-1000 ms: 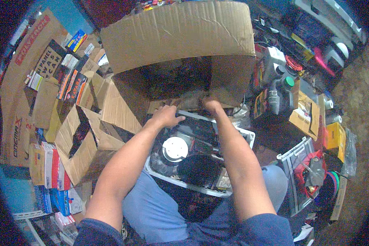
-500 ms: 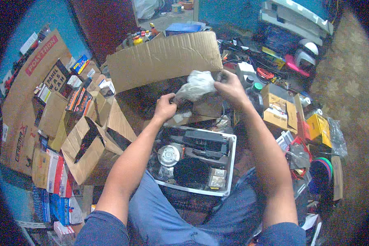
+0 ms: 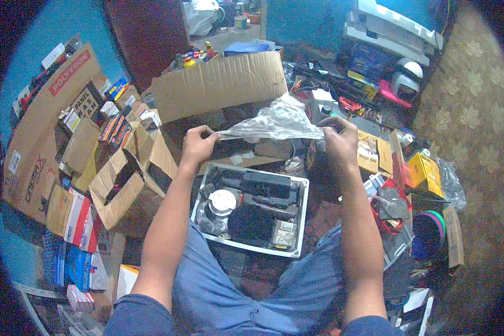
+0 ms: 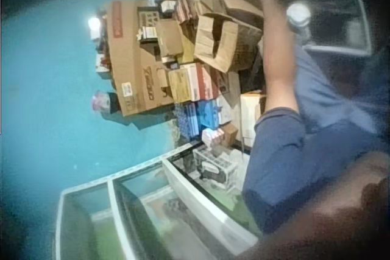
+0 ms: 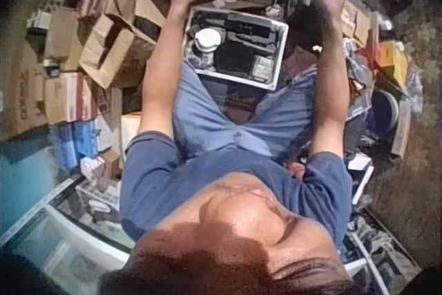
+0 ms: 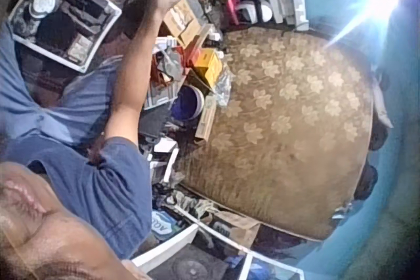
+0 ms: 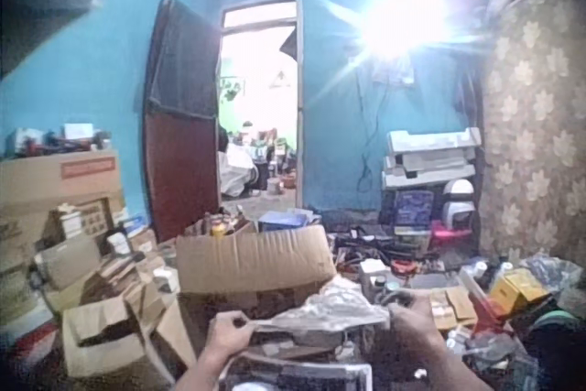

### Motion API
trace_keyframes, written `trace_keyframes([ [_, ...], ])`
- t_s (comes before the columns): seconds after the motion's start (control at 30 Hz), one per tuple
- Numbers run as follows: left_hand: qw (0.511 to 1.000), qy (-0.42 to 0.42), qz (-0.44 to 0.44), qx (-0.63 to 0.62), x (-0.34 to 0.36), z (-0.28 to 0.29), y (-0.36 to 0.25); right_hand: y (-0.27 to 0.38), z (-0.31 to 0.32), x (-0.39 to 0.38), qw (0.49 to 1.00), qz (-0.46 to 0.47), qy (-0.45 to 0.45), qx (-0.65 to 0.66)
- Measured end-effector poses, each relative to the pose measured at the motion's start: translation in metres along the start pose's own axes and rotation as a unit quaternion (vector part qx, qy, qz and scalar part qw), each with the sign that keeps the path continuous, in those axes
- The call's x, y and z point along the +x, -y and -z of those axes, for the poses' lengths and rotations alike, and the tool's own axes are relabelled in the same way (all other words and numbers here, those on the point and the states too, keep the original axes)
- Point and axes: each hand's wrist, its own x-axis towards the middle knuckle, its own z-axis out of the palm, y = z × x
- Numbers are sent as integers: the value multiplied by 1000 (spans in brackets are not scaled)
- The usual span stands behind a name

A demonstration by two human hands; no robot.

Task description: The person picks up various electronic components by hand from a cardboard box and places them into an open plastic electronic housing on the floor.

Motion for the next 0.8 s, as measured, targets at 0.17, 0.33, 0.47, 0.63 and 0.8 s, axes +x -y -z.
trace_keyframes([
  [0.17, 993, 53, 21, -100, -26, -17, 18, -13, -8, -20, 996, -64, 57, 8],
  [0.33, 971, 94, 30, -216, -23, -49, 25, 6, -51, -30, 993, -65, 82, 54],
  [0.47, 928, 209, -1, -307, -33, -70, 0, -2, -78, -34, 980, -88, 142, 104],
  [0.63, 946, 182, -44, -264, -57, -87, -23, -2, -89, -35, 935, -157, 182, 260],
  [0.8, 952, 198, -91, -214, -47, -102, -2, -6, -92, -34, 937, -173, 214, 216],
])
